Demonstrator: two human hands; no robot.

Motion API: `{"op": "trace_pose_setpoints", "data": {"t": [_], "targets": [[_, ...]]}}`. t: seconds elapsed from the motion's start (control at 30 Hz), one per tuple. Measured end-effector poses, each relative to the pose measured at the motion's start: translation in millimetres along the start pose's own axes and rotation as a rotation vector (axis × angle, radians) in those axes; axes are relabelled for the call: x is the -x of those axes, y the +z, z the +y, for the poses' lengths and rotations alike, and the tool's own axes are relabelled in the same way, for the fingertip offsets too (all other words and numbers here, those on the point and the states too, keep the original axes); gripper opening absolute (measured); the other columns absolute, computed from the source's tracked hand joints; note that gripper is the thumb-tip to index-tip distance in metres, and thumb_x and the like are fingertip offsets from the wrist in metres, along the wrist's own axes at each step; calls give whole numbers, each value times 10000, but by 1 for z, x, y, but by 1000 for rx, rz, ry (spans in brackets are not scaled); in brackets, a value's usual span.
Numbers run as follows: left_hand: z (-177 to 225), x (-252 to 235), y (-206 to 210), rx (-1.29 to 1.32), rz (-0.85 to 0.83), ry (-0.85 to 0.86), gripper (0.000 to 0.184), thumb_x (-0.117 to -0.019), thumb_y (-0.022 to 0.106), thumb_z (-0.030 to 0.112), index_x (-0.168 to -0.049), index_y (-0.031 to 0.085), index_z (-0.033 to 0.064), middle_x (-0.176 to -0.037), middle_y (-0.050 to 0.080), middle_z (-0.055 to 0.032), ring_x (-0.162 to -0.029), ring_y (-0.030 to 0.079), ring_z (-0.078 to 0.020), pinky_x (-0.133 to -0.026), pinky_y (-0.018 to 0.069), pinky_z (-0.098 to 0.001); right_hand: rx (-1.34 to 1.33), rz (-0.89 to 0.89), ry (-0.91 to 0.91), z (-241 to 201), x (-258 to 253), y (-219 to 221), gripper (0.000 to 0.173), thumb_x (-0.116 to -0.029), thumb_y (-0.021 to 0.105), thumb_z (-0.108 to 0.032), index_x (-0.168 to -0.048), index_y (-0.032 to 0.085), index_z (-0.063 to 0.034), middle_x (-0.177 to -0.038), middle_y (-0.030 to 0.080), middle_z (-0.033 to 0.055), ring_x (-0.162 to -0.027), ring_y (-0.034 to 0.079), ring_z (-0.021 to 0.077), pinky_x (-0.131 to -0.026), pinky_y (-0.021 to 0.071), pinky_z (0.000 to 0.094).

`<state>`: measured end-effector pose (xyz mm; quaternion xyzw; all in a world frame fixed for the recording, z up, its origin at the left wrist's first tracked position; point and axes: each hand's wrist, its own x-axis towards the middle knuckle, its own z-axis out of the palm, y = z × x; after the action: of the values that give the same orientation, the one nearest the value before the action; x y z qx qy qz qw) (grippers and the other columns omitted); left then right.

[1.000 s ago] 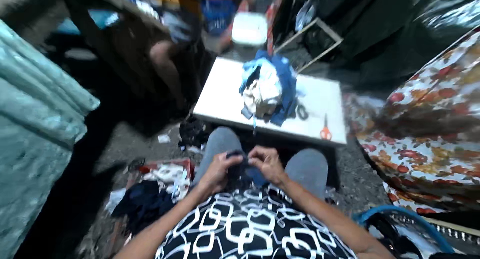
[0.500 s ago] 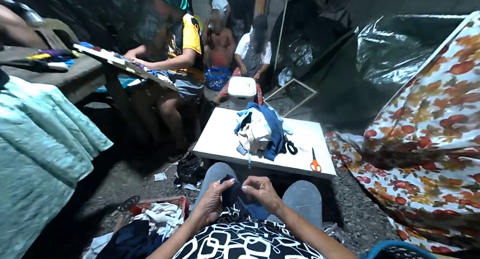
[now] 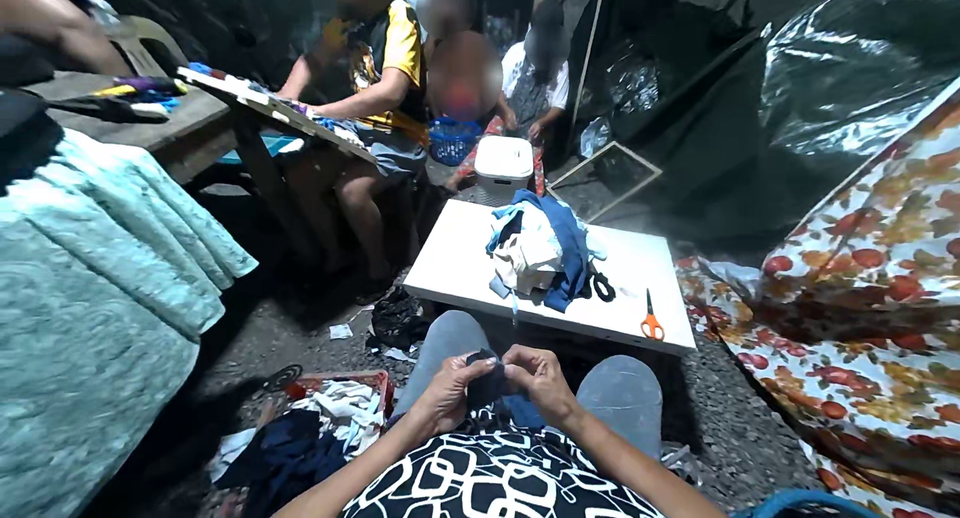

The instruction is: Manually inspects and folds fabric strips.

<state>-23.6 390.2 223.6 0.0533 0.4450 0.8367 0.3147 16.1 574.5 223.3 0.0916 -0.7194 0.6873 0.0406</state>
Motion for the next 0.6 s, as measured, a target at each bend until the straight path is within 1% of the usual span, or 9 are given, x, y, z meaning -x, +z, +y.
{"op": "trace_pose_setpoints", "data": {"t": [0.07, 0.13, 0.2, 0.23, 0.27, 0.33, 0.37, 0.47, 0.6], "targets": [[-2, -3, -1, -12, 14, 14, 117, -1011, 582, 66, -1031, 685, 13, -870, 731, -88, -783, 710, -154, -751, 607, -339, -2, 0, 64, -3, 0, 1, 90, -945, 598, -23, -923, 682, 2, -720, 634, -10, -570, 560, 59, -550, 504, 240], [-3, -6, -3, -21, 65, 31, 121, -1013, 588, 65, -1036, 687, -2, -858, 727, -99, -769, 706, -161, -739, 605, -341, 65, -57, 192, -11, -3, -4, 110, -967, 604, -52, -973, 683, 25, -716, 644, 21, -565, 594, 93, -547, 541, 274], [-6, -8, -3, -42, 122, 62, 120, -1009, 602, 60, -1036, 691, -15, -844, 726, -102, -749, 704, -160, -723, 605, -337, 291, -85, 231, -24, -6, -11, 187, -1003, 610, -130, -1078, 699, 16, -820, 700, 61, -621, 652, 116, -587, 580, 297], [-7, -9, -4, -67, 139, 87, 113, -1001, 615, 54, -1029, 698, -18, -836, 726, -97, -739, 700, -157, -712, 602, -333, 447, -50, 172, -29, -6, -14, 228, -1005, 610, -174, -1123, 712, -9, -899, 722, 68, -689, 676, 117, -646, 589, 307], [-8, -10, -5, -101, 147, 113, 101, -989, 630, 51, -1015, 703, -15, -826, 724, -89, -728, 694, -151, -699, 599, -327, 578, 20, 54, -32, -5, -14, 240, -995, 620, -190, -1123, 734, -21, -944, 739, 78, -743, 698, 121, -694, 601, 313], [-9, -11, -6, -167, 140, 148, 82, -963, 672, 57, -998, 714, -5, -829, 725, -75, -736, 693, -143, -704, 596, -325, 712, 138, -258, -29, -5, -12, 188, -957, 673, -161, -1029, 775, -20, -968, 738, 101, -779, 695, 121, -718, 596, 276], [-10, -12, -6, -195, 127, 163, 76, -947, 696, 63, -981, 721, 0, -830, 728, -70, -744, 696, -138, -713, 598, -324, 715, 148, -361, -27, -5, -9, 158, -938, 696, -144, -991, 783, -23, -971, 730, 106, -793, 686, 118, -733, 588, 262], [-11, -11, -3, -257, 64, 191, 47, -909, 729, 76, -915, 718, 31, -801, 713, -33, -724, 677, -108, -696, 583, -301, 617, 103, -434, -19, -6, -1, 123, -903, 722, -98, -955, 779, -3, -947, 731, 99, -814, 691, 87, -771, 588, 220], [-10, -10, -4, -228, 40, 145, 33, -925, 703, 56, -938, 712, 27, -819, 721, -36, -741, 685, -113, -713, 586, -308, 557, 31, -488, -12, -8, -2, 91, -886, 715, -45, -927, 767, 17, -936, 727, 104, -829, 689, 82, -786, 584, 206]]}}
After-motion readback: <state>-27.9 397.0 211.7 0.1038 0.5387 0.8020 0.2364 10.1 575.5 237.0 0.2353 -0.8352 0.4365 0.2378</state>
